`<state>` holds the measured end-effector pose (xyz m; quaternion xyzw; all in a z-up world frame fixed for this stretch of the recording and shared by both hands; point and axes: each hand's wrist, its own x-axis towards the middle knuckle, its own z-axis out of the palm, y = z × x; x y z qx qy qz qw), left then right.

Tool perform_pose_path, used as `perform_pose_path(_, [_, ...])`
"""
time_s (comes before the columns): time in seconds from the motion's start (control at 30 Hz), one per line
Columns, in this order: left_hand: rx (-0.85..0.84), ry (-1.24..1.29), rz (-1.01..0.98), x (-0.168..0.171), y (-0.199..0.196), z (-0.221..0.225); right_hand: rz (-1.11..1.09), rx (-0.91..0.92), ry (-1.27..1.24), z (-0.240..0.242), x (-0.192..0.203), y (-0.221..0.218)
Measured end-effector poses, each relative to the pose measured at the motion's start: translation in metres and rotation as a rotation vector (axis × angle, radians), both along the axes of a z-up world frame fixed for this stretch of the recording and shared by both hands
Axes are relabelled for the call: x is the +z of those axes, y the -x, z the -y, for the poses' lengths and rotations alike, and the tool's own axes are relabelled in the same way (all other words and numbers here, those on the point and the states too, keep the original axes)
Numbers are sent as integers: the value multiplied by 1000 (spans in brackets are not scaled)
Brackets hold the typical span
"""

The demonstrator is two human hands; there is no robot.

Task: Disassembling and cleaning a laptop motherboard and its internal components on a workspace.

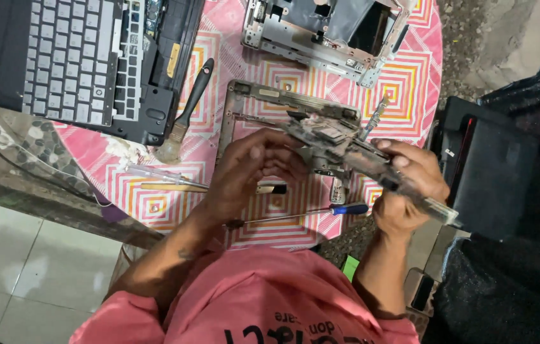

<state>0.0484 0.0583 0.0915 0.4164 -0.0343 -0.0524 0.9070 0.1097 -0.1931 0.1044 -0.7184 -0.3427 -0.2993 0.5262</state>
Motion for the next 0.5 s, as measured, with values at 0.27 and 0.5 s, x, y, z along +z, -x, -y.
perform_pose_path(0.27, [177, 155, -247, 24, 7, 5, 241, -3, 310, -42, 14, 15])
perform_pose_path(0.5, [181, 94, -407, -48, 9, -8, 123, -37, 368, -64, 2, 30])
